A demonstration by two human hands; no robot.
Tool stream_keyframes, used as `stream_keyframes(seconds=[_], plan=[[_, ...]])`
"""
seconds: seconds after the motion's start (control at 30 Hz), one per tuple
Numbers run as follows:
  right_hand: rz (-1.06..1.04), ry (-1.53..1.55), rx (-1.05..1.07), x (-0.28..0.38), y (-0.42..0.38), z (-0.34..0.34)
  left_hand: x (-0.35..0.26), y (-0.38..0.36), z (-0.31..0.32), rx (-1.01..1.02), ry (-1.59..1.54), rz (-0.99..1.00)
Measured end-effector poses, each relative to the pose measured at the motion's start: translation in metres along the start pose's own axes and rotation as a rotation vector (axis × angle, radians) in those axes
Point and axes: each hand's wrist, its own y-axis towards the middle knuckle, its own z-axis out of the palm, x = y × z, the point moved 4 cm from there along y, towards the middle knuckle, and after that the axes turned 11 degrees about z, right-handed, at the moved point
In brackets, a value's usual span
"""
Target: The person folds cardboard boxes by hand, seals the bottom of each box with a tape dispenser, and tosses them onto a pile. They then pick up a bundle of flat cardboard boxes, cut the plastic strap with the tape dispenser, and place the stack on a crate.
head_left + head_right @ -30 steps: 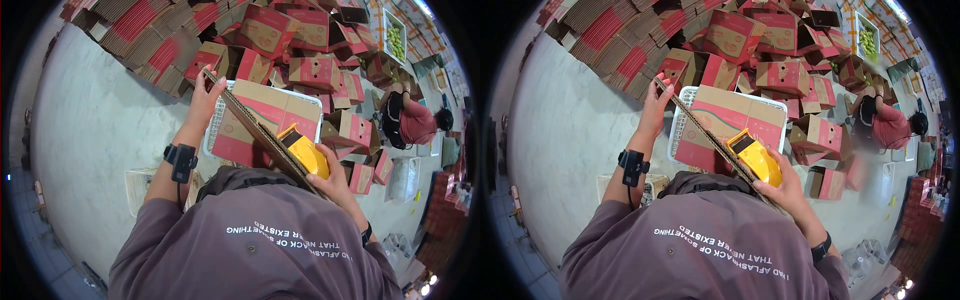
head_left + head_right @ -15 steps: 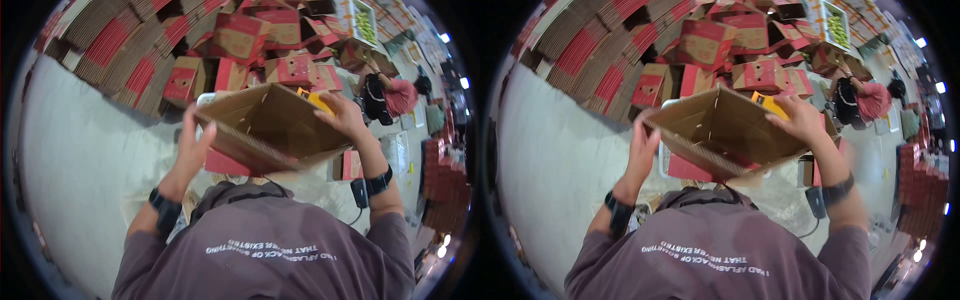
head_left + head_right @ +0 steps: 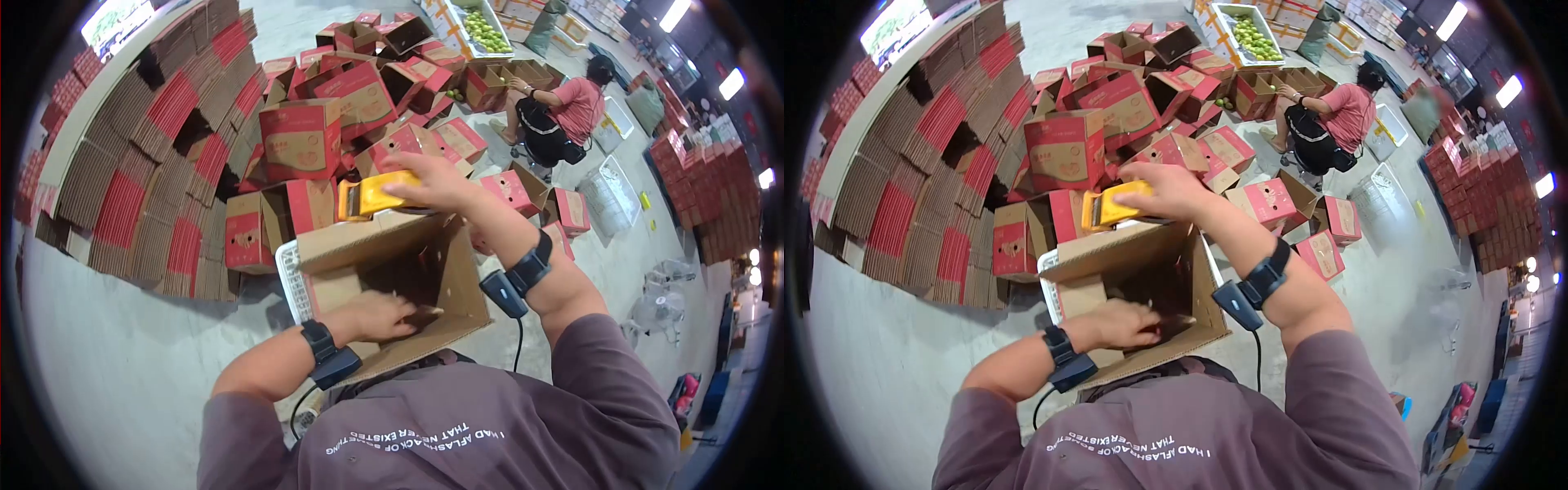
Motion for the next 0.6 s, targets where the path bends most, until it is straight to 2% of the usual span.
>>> stream_keyframes(seconds=[0.07, 0.1, 0.17, 0.2, 0.27, 0.3, 0.33, 0.4, 0.43, 0.47, 0.53, 0.57, 0.6], plan=[[0.085, 0.196, -0.184, -0.044, -0.008, -0.031, 0.028, 0.003, 0.033, -0.031, -0.041, 0.004], [0.086, 0.201, -0.207, -0.058, -0.016, -0.040, 0.018, 0.001, 0.017, -0.429, 0.004, 0.224], [0.318, 0.727, -0.198, -0.088, -0.038, -0.039, -0.030, -0.005, -0.051, -0.765, 0.261, 0.361], [0.318, 0.733, -0.213, -0.098, -0.045, -0.029, -0.055, -0.004, -0.081, -0.883, 0.375, 0.449], [0.565, 1.057, -0.124, -0.122, -0.060, 0.008, -0.083, 0.020, -0.114, -0.859, 0.392, 0.535], [0.573, 1.037, -0.147, -0.118, -0.067, 0.010, -0.079, 0.025, -0.113, -0.851, 0.403, 0.544], [0.582, 1.018, -0.174, -0.115, -0.071, 0.008, -0.067, 0.034, -0.104, -0.740, 0.393, 0.485], [0.537, 1.091, -0.166, -0.106, -0.069, -0.020, -0.057, 0.030, -0.083, -0.537, 0.385, 0.385], [0.473, 1.022, -0.166, -0.094, -0.066, -0.045, -0.053, 0.015, -0.074, -0.498, 0.388, 0.343], [0.420, 0.948, -0.167, -0.087, -0.065, -0.062, -0.023, 0.006, -0.037, -0.365, 0.327, 0.219], [0.233, 0.899, -0.237, -0.074, -0.041, -0.084, -0.020, -0.010, -0.024, -0.359, 0.310, 0.210], [0.231, 0.986, -0.189, -0.057, -0.031, -0.080, -0.022, 0.000, -0.029, -0.374, 0.312, 0.228], [0.133, 0.868, -0.198, -0.058, -0.010, -0.062, -0.025, 0.009, -0.032, -0.391, 0.311, 0.240]])
